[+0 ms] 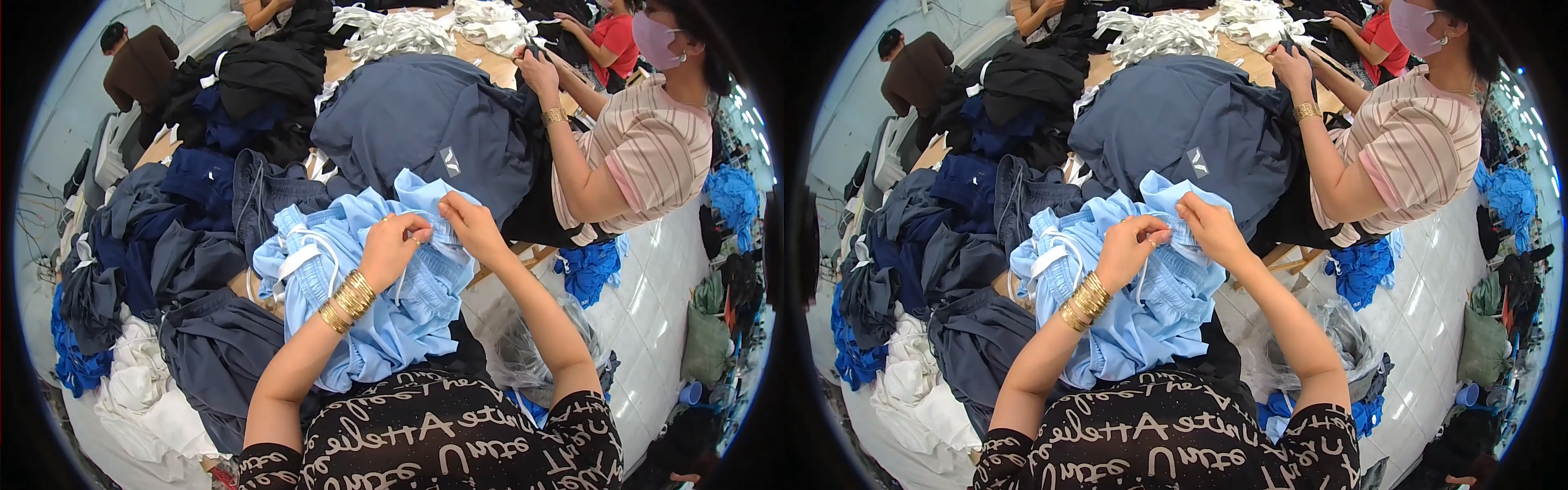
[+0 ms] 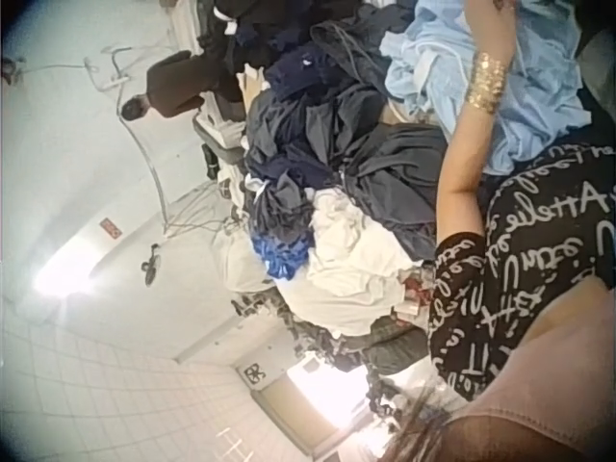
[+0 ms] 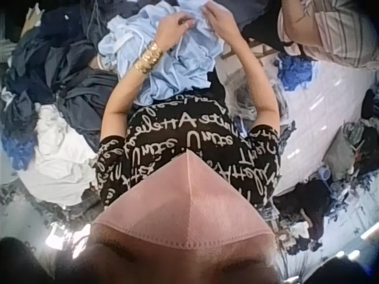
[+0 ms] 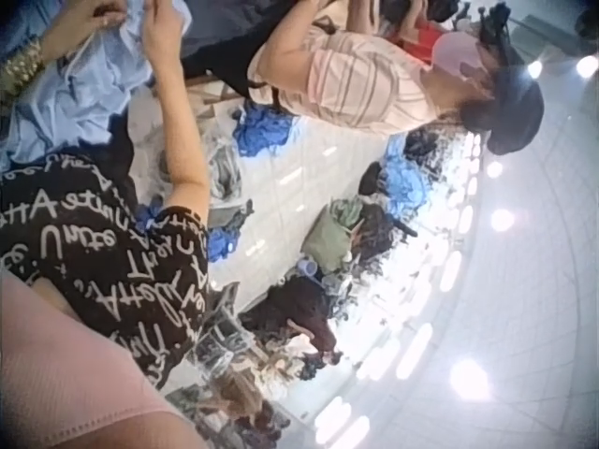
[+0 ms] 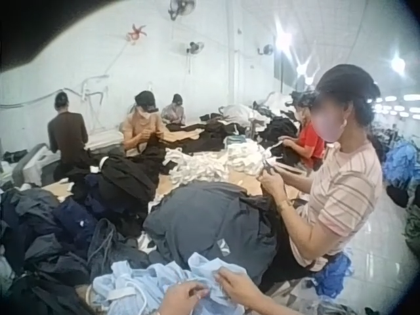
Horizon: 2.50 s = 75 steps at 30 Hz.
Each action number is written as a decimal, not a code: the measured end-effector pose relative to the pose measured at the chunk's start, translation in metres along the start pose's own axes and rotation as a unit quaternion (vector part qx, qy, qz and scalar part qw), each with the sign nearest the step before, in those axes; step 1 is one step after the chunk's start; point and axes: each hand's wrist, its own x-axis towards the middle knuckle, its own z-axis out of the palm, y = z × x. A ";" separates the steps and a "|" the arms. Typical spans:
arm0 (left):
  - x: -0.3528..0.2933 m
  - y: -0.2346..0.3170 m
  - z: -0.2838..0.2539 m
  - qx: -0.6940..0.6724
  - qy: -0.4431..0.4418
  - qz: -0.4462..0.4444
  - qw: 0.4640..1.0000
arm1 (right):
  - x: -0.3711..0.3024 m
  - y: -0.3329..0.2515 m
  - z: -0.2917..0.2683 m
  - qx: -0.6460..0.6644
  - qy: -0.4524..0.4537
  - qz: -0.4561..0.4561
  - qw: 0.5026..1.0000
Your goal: Trimming loose threads from the waistband of synthetic shorts using clippers in a garment factory.
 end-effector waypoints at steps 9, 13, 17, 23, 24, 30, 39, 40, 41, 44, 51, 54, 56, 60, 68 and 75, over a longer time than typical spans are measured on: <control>-0.008 -0.009 0.013 -0.183 0.028 -0.080 0.979 | -0.006 -0.021 -0.006 -0.026 0.007 -0.101 0.995; -0.008 -0.002 0.012 -0.169 -0.027 -0.040 0.984 | 0.000 -0.012 -0.008 -0.018 -0.085 -0.032 0.996; -0.006 -0.012 0.012 -0.219 -0.030 -0.074 0.972 | 0.004 -0.023 -0.016 0.301 -0.149 0.119 0.934; -0.005 -0.014 0.001 -0.316 -0.104 -0.178 0.926 | -0.005 -0.012 -0.017 0.124 -0.089 0.016 0.988; -0.003 -0.014 -0.002 -0.308 -0.134 -0.193 0.922 | -0.007 -0.008 -0.016 0.049 -0.103 -0.053 0.992; 0.002 -0.014 -0.012 -0.317 -0.167 -0.259 0.897 | -0.010 -0.032 -0.006 0.130 0.132 0.040 0.982; 0.004 -0.027 -0.008 -0.298 -0.195 -0.243 0.903 | -0.011 -0.014 -0.008 -0.089 -0.154 -0.126 0.976; 0.004 -0.025 -0.009 -0.297 -0.205 -0.251 0.898 | -0.010 -0.010 -0.006 -0.115 -0.167 -0.115 0.972; 0.005 -0.025 -0.009 -0.296 -0.208 -0.249 0.898 | -0.011 -0.008 -0.005 -0.115 -0.164 -0.114 0.973; 0.010 -0.030 -0.013 -0.295 -0.267 -0.252 0.882 | -0.011 0.000 0.000 -0.067 -0.103 -0.234 0.965; 0.020 -0.033 -0.015 -0.269 -0.318 -0.254 0.873 | -0.013 0.006 0.000 -0.012 -0.132 -0.219 0.967; 0.017 -0.031 -0.015 -0.254 -0.328 -0.232 0.880 | -0.016 0.004 0.000 0.008 -0.149 -0.180 0.972; 0.011 -0.021 -0.012 -0.121 -0.250 -0.101 0.955 | -0.017 0.006 0.000 0.021 -0.166 -0.136 0.976; -0.004 -0.018 0.005 0.111 -0.061 0.211 0.969 | -0.018 0.010 -0.003 0.023 -0.175 -0.029 0.984; -0.004 -0.033 0.002 -0.169 -0.150 -0.098 0.969 | -0.033 -0.002 0.004 -0.014 -0.036 -0.131 0.991; -0.003 -0.025 -0.003 -0.272 -0.236 -0.176 0.916 | -0.039 -0.003 0.009 -0.069 0.003 -0.129 0.989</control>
